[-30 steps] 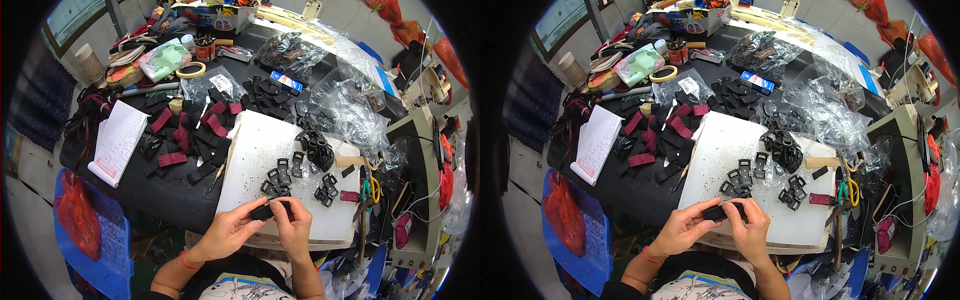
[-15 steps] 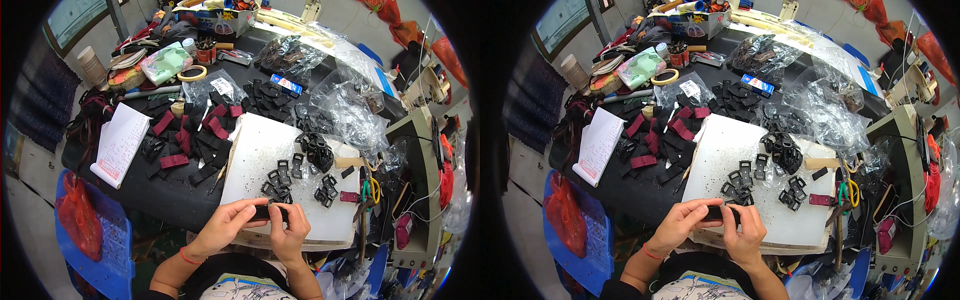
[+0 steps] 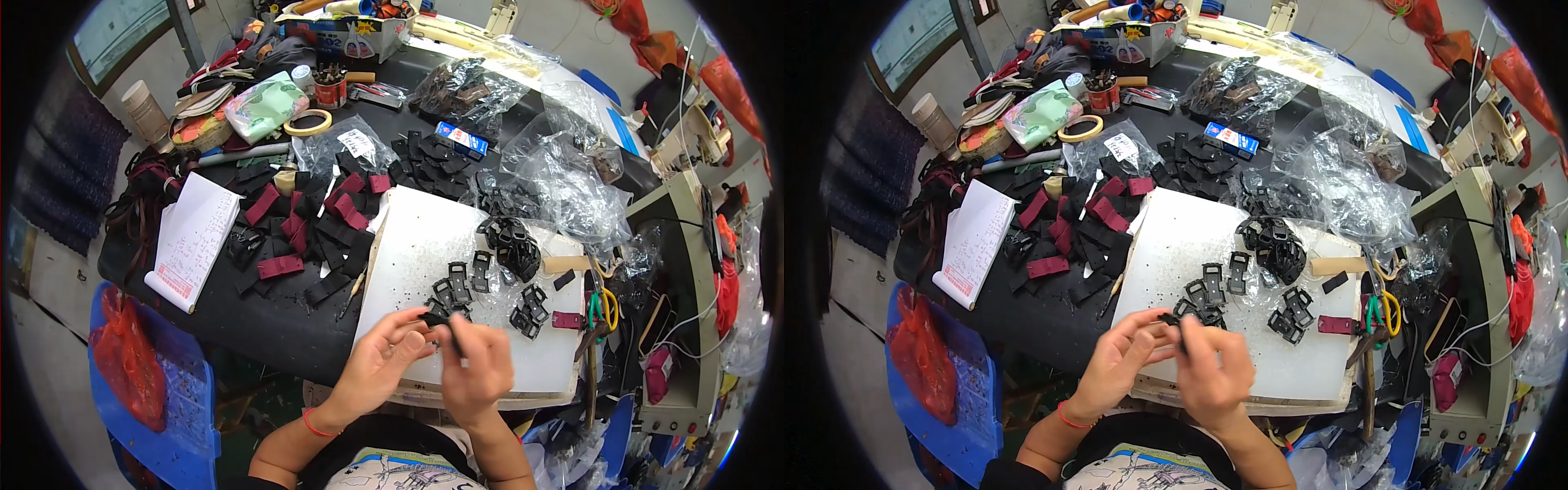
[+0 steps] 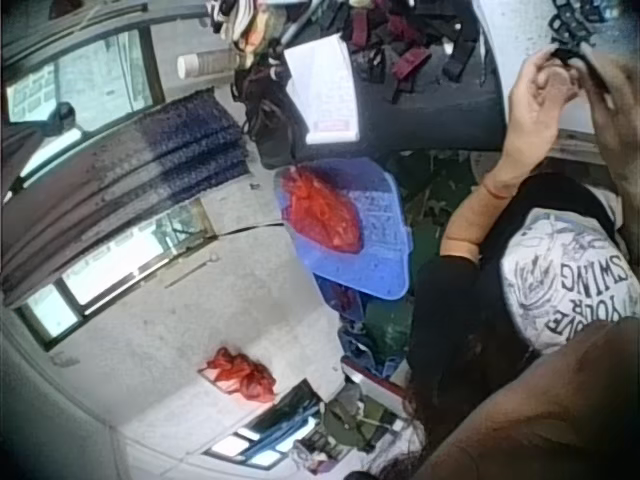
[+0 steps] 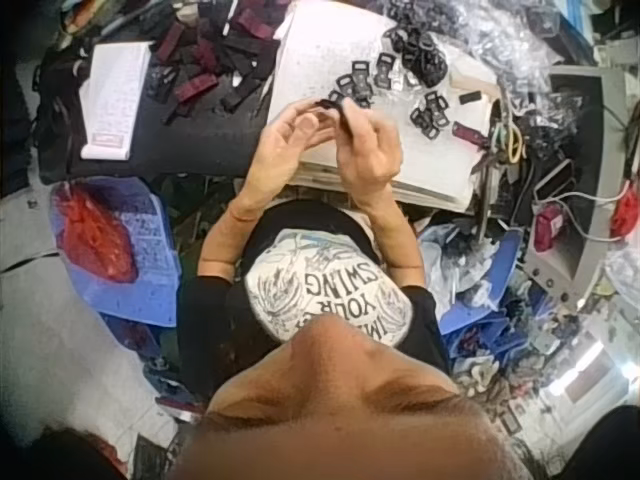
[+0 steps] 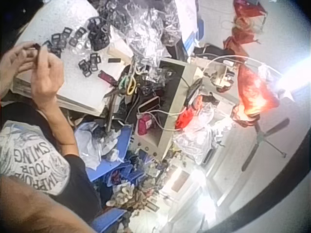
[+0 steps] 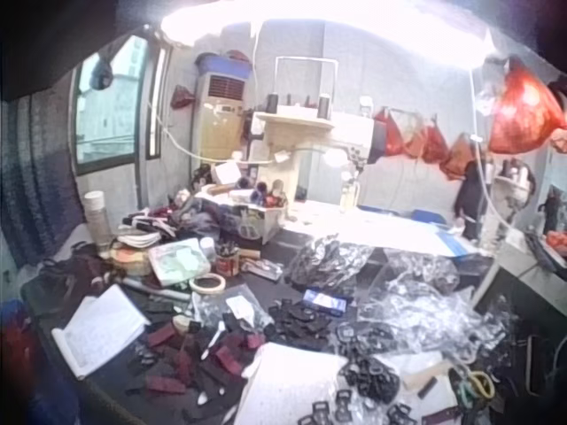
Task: The person assembles black plastic buckles by inserting short strips of black and maroon fabric into them. The person picks up a buckle and a fabric strip, threads the fabric through the buckle, and places the finished unit on a white board. This process is repeated continuously throughout the video.
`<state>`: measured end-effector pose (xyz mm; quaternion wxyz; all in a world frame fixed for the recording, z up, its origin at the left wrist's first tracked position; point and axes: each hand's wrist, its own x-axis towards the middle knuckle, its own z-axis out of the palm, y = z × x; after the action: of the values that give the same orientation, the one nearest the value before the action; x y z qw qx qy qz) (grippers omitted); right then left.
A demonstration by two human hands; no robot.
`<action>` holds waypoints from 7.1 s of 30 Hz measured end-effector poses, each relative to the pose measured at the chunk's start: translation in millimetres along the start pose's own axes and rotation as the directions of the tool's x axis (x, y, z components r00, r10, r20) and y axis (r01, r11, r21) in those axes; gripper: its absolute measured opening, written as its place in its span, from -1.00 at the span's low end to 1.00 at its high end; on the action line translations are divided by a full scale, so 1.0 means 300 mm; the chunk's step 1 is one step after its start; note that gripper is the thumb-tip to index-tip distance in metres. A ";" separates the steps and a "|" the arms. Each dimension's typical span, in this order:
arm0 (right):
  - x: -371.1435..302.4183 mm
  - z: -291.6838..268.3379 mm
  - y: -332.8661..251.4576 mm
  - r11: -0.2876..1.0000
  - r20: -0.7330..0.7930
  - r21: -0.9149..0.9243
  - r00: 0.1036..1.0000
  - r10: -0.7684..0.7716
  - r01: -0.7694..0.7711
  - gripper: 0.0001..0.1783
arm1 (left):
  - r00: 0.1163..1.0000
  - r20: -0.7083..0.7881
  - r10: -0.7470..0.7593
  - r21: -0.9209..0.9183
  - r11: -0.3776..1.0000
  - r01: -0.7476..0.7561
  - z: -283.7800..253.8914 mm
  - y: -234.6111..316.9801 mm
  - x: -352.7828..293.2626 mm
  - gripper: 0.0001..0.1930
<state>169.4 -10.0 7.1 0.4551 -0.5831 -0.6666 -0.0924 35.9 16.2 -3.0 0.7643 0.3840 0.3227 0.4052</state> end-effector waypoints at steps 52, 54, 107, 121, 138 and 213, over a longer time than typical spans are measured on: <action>-0.009 -0.079 0.027 0.009 0.766 0.536 0.491 0.414 -0.844 -0.81 | 0.946 0.216 0.240 0.512 0.797 -0.319 -0.051 0.048 -0.019 -0.52; -0.006 -0.082 0.026 -0.011 0.771 0.565 0.523 0.363 -0.825 -0.82 | 0.976 0.169 0.135 0.370 0.909 -0.190 -0.050 0.043 -0.025 -0.52; -0.005 -0.123 0.098 0.856 0.234 0.516 0.968 -0.093 -0.042 -0.65 | 0.997 -0.074 -0.011 0.526 0.849 0.048 0.012 -0.004 0.078 -0.78; -0.002 -0.112 -0.009 0.975 0.196 0.170 0.974 0.112 -0.146 -0.66 | 0.986 0.166 0.023 0.565 0.817 -0.114 0.039 0.041 0.014 -0.77; 0.003 -0.091 0.044 0.935 0.561 0.349 0.813 -0.153 -0.066 -0.58 | 0.963 0.082 -0.259 0.407 0.890 0.205 -0.111 0.062 -0.027 -0.78; -0.034 -0.096 0.006 0.149 0.524 0.711 0.659 0.539 -0.687 -0.67 | 0.982 0.139 0.126 0.034 0.991 -0.132 -0.024 -0.007 -0.044 -0.71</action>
<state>184.3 -35.3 15.4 0.6302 -0.4853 -0.3461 0.4975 24.9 6.3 -5.9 0.7481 0.4475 0.2527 0.4197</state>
